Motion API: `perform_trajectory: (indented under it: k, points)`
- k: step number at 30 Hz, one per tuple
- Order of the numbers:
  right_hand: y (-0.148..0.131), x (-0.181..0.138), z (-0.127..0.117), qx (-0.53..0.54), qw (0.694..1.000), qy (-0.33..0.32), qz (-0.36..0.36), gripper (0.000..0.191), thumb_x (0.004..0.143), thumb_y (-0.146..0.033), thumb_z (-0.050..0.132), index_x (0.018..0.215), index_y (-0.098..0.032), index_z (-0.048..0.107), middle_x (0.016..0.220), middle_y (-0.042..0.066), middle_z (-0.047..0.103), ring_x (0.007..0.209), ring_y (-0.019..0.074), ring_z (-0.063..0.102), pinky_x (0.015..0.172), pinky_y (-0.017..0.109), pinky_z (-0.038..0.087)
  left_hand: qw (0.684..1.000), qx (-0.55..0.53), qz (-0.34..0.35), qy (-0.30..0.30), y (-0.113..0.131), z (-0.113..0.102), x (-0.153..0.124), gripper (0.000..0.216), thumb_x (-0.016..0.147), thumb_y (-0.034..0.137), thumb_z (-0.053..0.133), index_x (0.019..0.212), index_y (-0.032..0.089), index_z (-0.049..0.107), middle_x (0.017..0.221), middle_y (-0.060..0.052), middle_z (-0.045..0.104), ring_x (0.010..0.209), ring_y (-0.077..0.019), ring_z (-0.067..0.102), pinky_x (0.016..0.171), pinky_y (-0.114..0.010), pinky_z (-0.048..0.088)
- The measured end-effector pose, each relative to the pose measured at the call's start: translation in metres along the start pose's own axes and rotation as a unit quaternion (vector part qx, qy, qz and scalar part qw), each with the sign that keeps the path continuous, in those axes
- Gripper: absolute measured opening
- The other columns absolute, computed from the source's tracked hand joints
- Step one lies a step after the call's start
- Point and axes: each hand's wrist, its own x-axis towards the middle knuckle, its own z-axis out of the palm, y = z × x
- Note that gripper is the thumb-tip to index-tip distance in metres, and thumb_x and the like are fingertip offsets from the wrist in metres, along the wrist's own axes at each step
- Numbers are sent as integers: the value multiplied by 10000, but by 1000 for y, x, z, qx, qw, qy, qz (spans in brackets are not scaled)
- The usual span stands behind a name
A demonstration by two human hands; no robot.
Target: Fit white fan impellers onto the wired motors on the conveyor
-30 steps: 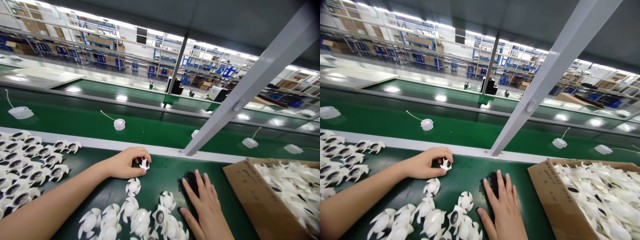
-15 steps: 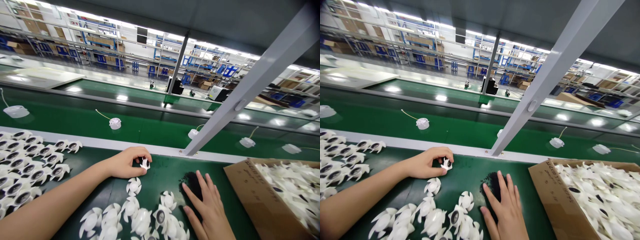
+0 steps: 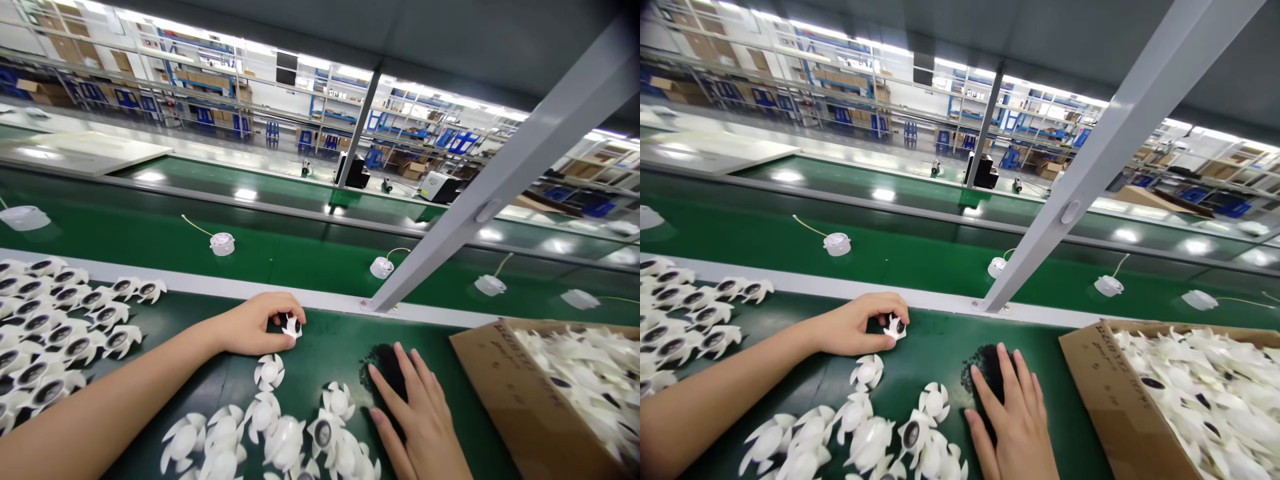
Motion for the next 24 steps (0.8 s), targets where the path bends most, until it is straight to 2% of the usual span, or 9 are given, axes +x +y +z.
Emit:
perform_trajectory:
  k: [3,9,15,24]
  points:
    - [0,-1,0,15,1000,3,8,530,974,-335,480,1498,-333,395,1615,132,231,1442,436,267,956,681,449,1000,-1,2,0,0,0,-1,274,773,239,674,1044,233,638,1069,-13,628,891,-141,569,771,-240,480]
    - [3,-1,-1,7,1000,-9,-13,524,965,-362,502,1481,-385,416,1619,113,225,1427,442,295,918,674,485,1000,-1,2,2,-1,0,0,271,778,239,671,1047,231,636,1082,-18,626,900,-143,571,773,-239,481]
    - [2,-2,1,16,1000,-11,-5,545,977,-338,476,1508,-403,369,1628,102,199,1443,432,266,976,695,436,1000,2,2,0,-1,0,0,272,781,244,671,1051,239,634,1079,-10,626,899,-141,570,773,-239,482]
    - [2,-1,2,-30,999,-21,-26,587,974,-414,474,1540,-391,317,1626,112,206,1432,447,285,896,679,504,1000,3,1,0,-2,1,-1,275,786,257,671,1058,239,634,1092,-17,625,899,-143,572,777,-245,485]
